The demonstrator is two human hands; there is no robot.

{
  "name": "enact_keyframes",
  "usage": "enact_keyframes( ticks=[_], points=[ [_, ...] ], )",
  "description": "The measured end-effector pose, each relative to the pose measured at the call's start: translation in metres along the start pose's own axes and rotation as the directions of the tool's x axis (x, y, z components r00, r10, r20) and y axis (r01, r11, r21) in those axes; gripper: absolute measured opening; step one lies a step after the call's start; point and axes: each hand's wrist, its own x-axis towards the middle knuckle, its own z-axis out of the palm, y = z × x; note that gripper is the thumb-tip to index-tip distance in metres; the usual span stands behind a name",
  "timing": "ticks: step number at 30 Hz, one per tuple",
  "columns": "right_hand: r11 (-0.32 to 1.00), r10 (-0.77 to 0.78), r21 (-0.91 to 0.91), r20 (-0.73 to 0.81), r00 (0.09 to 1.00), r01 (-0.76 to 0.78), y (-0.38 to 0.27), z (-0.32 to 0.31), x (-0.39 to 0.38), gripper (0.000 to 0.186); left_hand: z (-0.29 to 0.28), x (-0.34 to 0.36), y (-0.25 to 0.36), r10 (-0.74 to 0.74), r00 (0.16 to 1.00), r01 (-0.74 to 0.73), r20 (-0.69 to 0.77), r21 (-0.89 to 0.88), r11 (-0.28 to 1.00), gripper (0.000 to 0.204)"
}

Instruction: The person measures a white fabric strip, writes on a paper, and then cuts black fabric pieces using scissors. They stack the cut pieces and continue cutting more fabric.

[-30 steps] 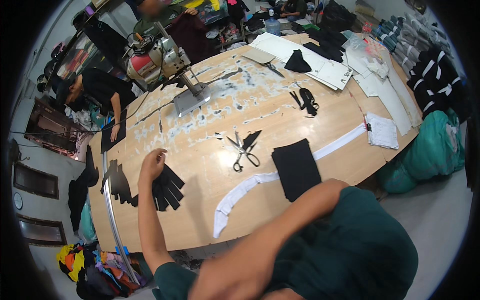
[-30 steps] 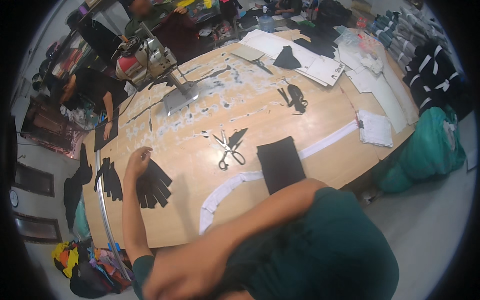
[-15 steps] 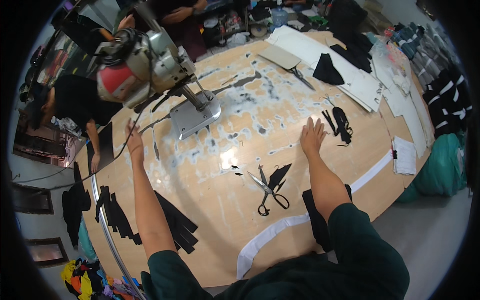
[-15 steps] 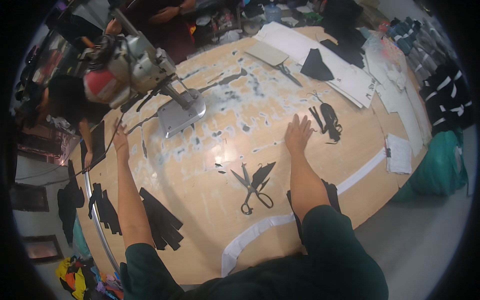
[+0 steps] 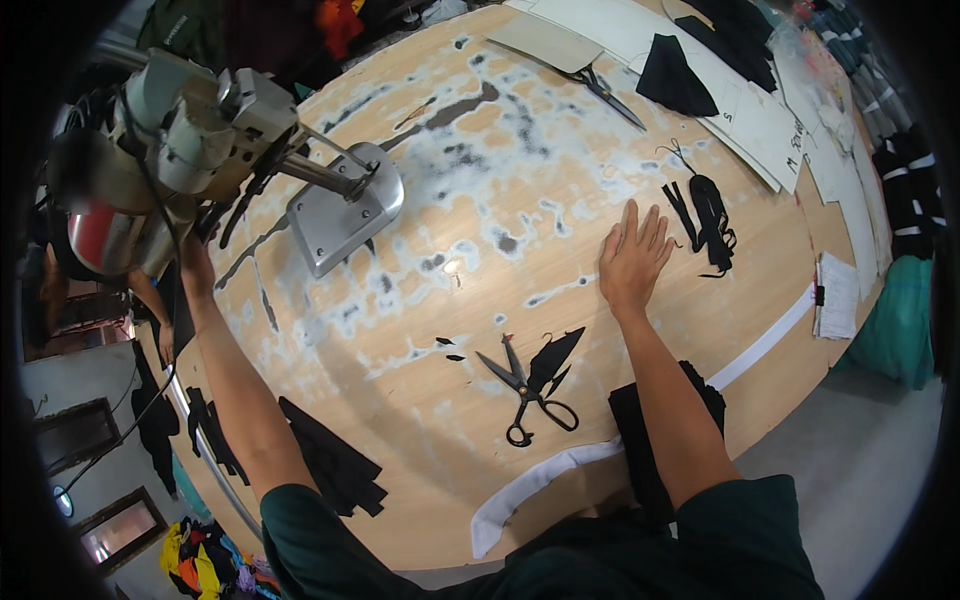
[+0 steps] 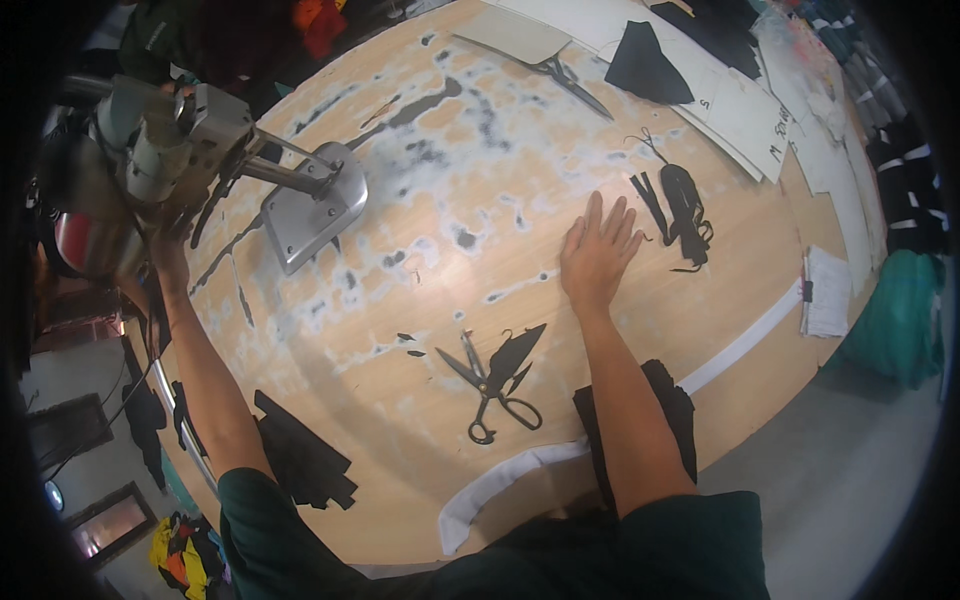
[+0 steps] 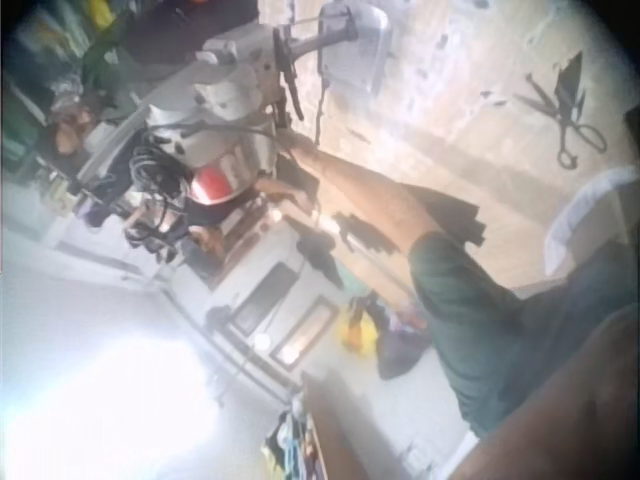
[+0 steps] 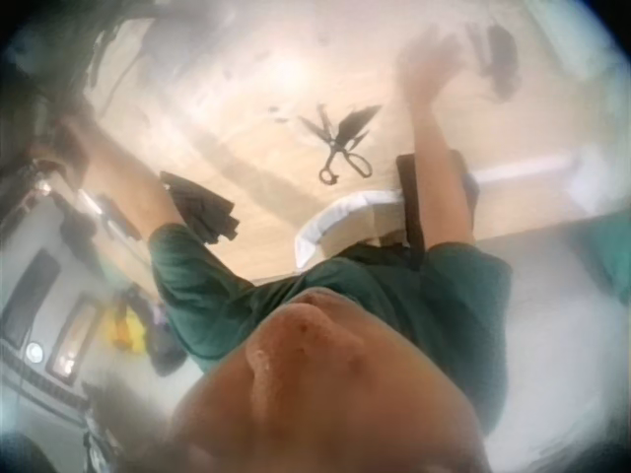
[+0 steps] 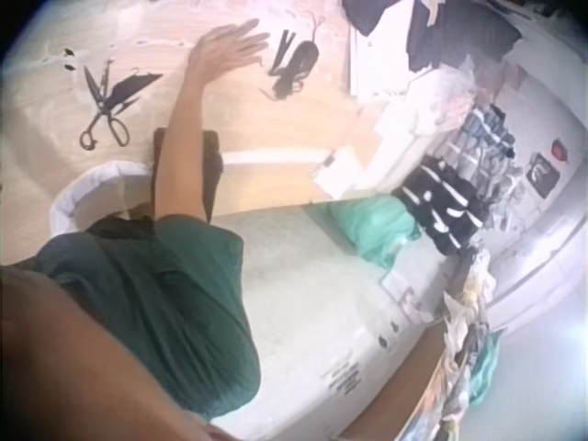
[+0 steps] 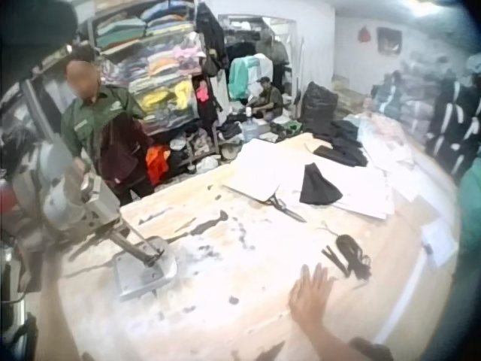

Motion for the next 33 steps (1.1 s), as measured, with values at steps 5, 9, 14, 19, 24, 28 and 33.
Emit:
enact_keyframes(
  ticks=[5,9,14,19,24,28,33],
  points=[
    [1.0,0.017,0.008,0.016,1.0,-0.017,0.0,-0.002,0.0,0.055,0.03,0.009,-0.014,0.36,0.932,-0.361,0.031,0.136,0.923,0.033],
    [1.0,0.002,0.006,-0.005,1.0,-0.002,0.001,0.0,0.0,0.056,0.087,0.019,0.006,0.363,0.93,-0.364,0.059,0.005,0.931,0.023],
    [1.0,-0.009,-0.012,0.012,1.0,0.009,0.002,0.003,-0.001,0.056,0.198,0.025,0.077,0.273,0.956,-0.293,-0.11,-0.262,0.92,0.02],
    [1.0,-0.002,-0.003,0.046,0.999,0.003,0.002,0.004,-0.002,0.055,0.282,0.017,0.166,0.373,0.912,-0.393,-0.169,-0.104,0.914,0.032],
    [1.0,0.004,0.002,0.042,0.999,-0.004,0.003,0.006,-0.003,0.055,0.347,0.011,0.237,0.082,0.995,-0.095,-0.049,-0.386,0.918,0.046],
    [1.0,0.004,0.006,0.044,0.999,-0.004,0.005,0.008,-0.004,0.056,0.391,0.012,0.264,0.092,0.99,-0.123,-0.107,-0.335,0.934,0.046],
    [1.0,-0.004,-0.007,0.033,0.999,0.004,0.007,0.01,-0.005,0.057,0.443,0.025,0.284,0.099,0.993,-0.118,-0.067,-0.389,0.914,0.045]
  ],
)
